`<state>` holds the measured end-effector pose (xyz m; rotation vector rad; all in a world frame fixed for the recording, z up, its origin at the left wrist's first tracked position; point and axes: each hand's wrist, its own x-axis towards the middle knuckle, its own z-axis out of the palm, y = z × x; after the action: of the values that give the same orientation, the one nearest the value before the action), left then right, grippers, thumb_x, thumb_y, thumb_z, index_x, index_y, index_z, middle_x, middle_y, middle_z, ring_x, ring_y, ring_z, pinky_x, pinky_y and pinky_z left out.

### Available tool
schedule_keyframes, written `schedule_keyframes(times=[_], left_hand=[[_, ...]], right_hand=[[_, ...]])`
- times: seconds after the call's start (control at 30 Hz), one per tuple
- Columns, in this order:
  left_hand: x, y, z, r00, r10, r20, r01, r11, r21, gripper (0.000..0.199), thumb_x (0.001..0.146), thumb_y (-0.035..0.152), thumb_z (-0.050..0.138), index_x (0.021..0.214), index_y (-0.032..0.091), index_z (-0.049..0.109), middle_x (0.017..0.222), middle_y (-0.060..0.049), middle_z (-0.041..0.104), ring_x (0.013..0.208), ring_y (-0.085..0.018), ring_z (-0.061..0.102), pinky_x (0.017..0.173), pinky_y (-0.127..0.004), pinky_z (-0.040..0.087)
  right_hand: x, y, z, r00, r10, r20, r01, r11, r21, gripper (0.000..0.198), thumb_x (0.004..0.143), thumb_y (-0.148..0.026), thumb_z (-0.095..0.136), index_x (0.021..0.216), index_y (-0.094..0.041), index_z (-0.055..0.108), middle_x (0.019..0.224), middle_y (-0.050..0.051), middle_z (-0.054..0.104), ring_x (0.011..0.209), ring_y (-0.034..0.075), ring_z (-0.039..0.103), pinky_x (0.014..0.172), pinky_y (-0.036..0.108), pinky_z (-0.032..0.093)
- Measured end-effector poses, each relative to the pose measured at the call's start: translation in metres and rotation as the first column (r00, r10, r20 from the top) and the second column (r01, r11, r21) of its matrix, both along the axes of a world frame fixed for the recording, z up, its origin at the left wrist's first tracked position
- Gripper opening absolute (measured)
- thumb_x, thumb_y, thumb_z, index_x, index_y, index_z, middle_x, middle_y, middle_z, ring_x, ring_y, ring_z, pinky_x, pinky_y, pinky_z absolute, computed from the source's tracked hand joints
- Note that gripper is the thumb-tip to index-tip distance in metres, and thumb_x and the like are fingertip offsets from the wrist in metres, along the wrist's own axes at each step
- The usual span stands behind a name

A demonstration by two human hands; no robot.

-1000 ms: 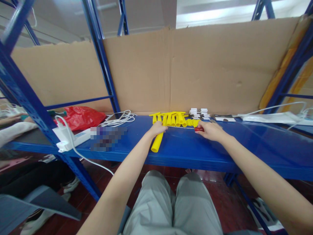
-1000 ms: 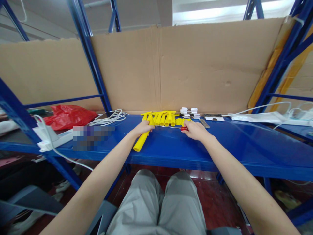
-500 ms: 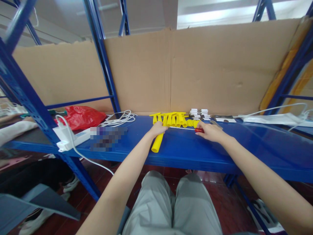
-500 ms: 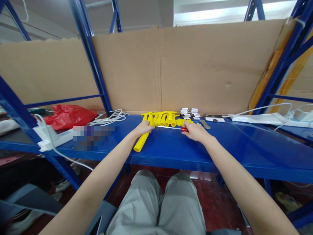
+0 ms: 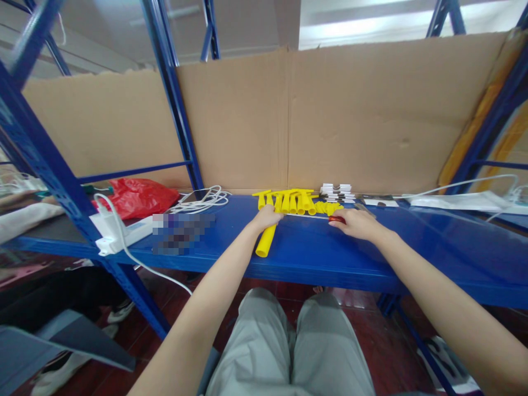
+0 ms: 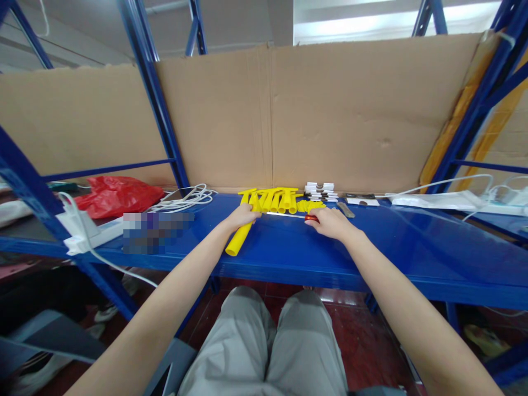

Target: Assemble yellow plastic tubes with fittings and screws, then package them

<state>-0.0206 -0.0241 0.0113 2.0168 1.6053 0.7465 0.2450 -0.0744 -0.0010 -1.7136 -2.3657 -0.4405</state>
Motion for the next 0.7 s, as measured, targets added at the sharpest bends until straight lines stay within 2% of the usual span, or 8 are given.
schedule_keyframes(times=[0.13, 0.27, 0.47, 0.6, 0.7], left_hand=[[0.0004, -0.0013, 0.0003, 1.0, -0.003, 0.011, 0.003, 1.0, 0.001, 0.012, 0.076, 0.011, 0.057, 0.065, 0.013, 0.062, 0.069, -0.008, 0.069, 0.067, -0.018, 0.066, 0.056, -0.022, 0.045], [0.0003, -0.0003, 0.0003, 1.0, 0.002, -0.003, -0.002, 1.0, 0.002, 0.012, 0.077, 0.012, 0.057, 0.067, 0.012, 0.063, 0.072, -0.01, 0.07, 0.069, -0.02, 0.067, 0.057, -0.023, 0.046], [-0.0003, 0.0014, 0.0003, 0.999, 0.008, -0.034, -0.008, 1.0, -0.01, 0.01, 0.077, 0.013, 0.058, 0.072, 0.01, 0.066, 0.08, -0.013, 0.072, 0.073, -0.02, 0.068, 0.057, -0.022, 0.045], [-0.0005, 0.0005, -0.0008, 0.999, 0.001, -0.037, 0.0, 1.0, 0.013, 0.012, 0.08, 0.014, 0.058, 0.078, 0.01, 0.068, 0.081, -0.012, 0.073, 0.074, -0.019, 0.069, 0.056, -0.02, 0.045], [-0.0005, -0.0001, -0.0015, 1.0, -0.009, -0.022, 0.009, 1.0, 0.028, 0.015, 0.081, 0.014, 0.056, 0.083, 0.009, 0.07, 0.082, -0.011, 0.073, 0.075, -0.019, 0.068, 0.057, -0.02, 0.045]], right_hand=[[-0.0056, -0.0038, 0.0028, 0.997, -0.078, 0.003, 0.078, 0.996, -0.04, 0.018, 0.09, -0.031, 0.057, 0.1, -0.019, 0.063, 0.091, 0.009, 0.074, 0.082, 0.023, 0.069, 0.066, 0.029, 0.045], [-0.0089, -0.0078, 0.0056, 0.994, -0.113, 0.003, 0.113, 0.994, 0.001, 0.015, 0.091, -0.031, 0.056, 0.099, -0.02, 0.062, 0.087, 0.008, 0.074, 0.078, 0.023, 0.069, 0.062, 0.028, 0.043], [-0.0054, -0.0086, 0.006, 0.996, -0.081, 0.043, 0.078, 0.994, 0.07, 0.023, 0.092, -0.036, 0.051, 0.095, -0.021, 0.068, 0.097, 0.009, 0.076, 0.084, 0.025, 0.07, 0.068, 0.031, 0.046], [-0.0039, -0.0062, 0.0047, 0.998, -0.053, 0.022, 0.053, 0.998, 0.034, 0.031, 0.094, -0.038, 0.046, 0.1, -0.022, 0.072, 0.108, 0.009, 0.075, 0.093, 0.026, 0.069, 0.073, 0.033, 0.048], [-0.0054, -0.0058, 0.0048, 0.997, -0.072, 0.016, 0.072, 0.997, 0.024, 0.03, 0.093, -0.039, 0.048, 0.102, -0.021, 0.071, 0.104, 0.009, 0.075, 0.091, 0.026, 0.069, 0.072, 0.032, 0.047]])
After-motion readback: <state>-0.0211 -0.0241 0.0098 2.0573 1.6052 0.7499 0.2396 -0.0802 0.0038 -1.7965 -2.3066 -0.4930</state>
